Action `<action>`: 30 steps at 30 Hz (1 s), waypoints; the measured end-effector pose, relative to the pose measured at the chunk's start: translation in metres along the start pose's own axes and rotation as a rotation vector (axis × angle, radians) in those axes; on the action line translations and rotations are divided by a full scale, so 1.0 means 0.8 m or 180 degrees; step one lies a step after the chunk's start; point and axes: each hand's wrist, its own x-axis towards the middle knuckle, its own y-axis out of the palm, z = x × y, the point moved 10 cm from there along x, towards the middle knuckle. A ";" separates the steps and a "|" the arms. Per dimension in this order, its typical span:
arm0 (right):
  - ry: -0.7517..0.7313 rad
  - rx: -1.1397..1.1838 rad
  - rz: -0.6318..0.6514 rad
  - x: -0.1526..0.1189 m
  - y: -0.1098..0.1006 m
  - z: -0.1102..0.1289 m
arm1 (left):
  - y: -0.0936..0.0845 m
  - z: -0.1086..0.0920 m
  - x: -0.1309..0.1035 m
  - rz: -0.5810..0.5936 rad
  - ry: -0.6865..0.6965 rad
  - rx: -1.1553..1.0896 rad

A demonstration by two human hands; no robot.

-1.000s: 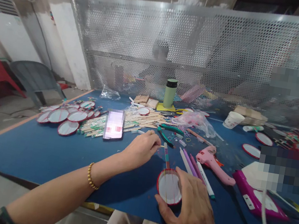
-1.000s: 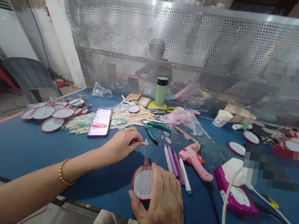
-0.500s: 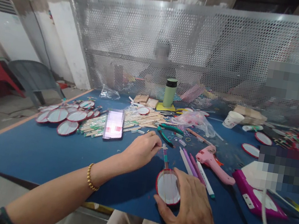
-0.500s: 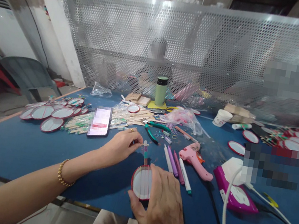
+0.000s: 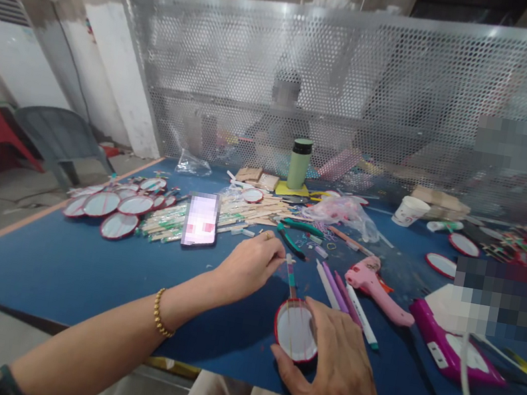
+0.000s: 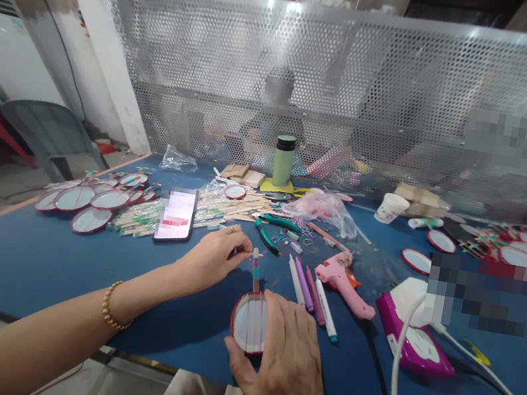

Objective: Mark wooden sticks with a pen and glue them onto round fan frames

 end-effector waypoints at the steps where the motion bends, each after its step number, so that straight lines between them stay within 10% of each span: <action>1: -0.0003 -0.0005 -0.0013 0.000 0.000 0.000 | 0.001 0.000 0.000 0.0009 -0.0006 -0.0009; 30: -0.0062 -0.0071 -0.0040 0.003 -0.004 0.003 | -0.001 0.004 0.002 -0.0257 0.0065 -0.0383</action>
